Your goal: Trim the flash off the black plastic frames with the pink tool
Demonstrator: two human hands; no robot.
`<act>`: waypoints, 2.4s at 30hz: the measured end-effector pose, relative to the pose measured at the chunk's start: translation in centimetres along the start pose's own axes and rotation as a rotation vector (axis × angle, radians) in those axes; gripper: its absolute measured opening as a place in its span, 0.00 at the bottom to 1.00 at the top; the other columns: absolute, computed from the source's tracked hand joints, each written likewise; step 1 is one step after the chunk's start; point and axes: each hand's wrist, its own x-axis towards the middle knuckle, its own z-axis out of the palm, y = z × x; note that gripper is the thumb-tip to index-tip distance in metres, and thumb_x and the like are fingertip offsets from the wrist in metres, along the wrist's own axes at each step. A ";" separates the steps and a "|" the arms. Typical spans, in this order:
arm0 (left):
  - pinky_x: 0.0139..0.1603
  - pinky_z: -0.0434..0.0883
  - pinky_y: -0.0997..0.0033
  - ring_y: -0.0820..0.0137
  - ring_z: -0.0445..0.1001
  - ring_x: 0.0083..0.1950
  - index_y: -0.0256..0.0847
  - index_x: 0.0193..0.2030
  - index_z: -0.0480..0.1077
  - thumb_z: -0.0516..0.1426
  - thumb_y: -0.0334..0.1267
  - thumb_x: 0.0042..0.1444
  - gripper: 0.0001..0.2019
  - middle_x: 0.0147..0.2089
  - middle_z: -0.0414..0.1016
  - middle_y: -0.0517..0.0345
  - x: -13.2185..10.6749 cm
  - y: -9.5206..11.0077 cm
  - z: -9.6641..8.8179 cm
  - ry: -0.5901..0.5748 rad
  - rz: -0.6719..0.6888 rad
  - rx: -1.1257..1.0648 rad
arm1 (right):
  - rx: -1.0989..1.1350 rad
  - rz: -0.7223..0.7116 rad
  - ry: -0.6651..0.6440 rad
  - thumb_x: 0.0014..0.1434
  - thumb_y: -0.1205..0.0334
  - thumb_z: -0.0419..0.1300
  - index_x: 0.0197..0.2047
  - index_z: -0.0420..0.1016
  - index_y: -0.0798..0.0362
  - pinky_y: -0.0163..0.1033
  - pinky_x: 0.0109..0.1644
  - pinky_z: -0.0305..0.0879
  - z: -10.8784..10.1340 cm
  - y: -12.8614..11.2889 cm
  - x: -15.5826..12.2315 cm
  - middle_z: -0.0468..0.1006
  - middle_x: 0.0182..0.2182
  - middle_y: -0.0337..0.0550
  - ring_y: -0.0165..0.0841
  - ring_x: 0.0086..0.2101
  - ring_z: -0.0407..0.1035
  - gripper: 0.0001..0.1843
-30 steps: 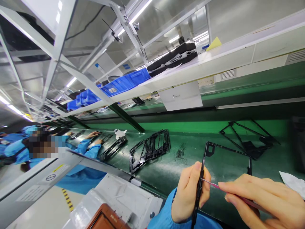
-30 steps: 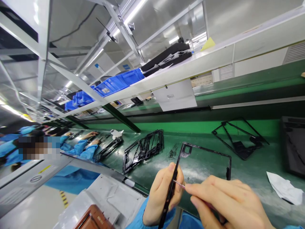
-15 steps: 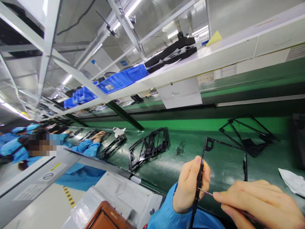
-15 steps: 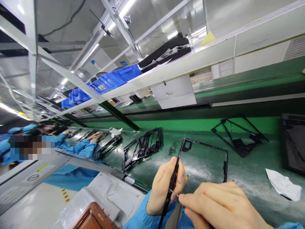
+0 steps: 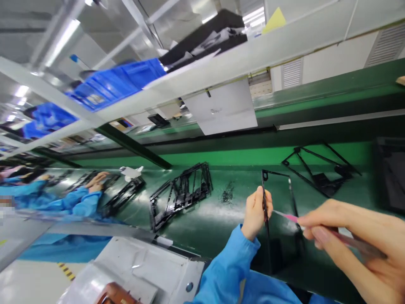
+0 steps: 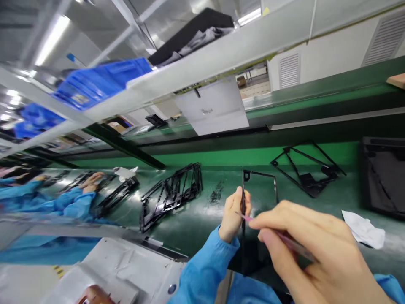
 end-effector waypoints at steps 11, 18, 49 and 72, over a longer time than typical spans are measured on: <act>0.42 0.72 0.62 0.66 0.72 0.29 0.43 0.40 0.79 0.60 0.45 0.72 0.11 0.25 0.73 0.62 4.9 -5.8 -4.5 -0.216 0.187 0.637 | 0.187 0.266 -0.088 0.77 0.60 0.66 0.42 0.82 0.47 0.32 0.33 0.73 4.2 7.1 3.6 0.81 0.34 0.37 0.30 0.31 0.77 0.07; 0.77 0.62 0.38 0.48 0.64 0.81 0.40 0.70 0.74 0.60 0.37 0.69 0.23 0.77 0.72 0.42 6.1 -6.5 -6.3 -0.372 0.484 0.788 | 0.400 0.568 -0.142 0.82 0.52 0.57 0.44 0.78 0.53 0.37 0.42 0.82 9.6 14.4 0.6 0.82 0.42 0.44 0.31 0.34 0.82 0.17; 0.81 0.63 0.42 0.50 0.64 0.83 0.42 0.71 0.72 0.60 0.47 0.77 0.21 0.78 0.72 0.45 6.2 -6.3 -7.2 -0.432 0.660 1.004 | 0.252 0.455 -0.157 0.73 0.77 0.60 0.43 0.77 0.47 0.39 0.44 0.84 13.1 15.3 -1.9 0.86 0.38 0.39 0.34 0.40 0.84 0.14; 0.81 0.64 0.45 0.52 0.65 0.83 0.42 0.69 0.74 0.61 0.48 0.77 0.21 0.77 0.73 0.50 6.0 -6.5 -6.9 -0.386 0.665 0.977 | 0.163 0.460 -0.162 0.72 0.78 0.63 0.39 0.83 0.49 0.33 0.46 0.86 12.9 15.3 -1.5 0.87 0.36 0.37 0.31 0.40 0.87 0.15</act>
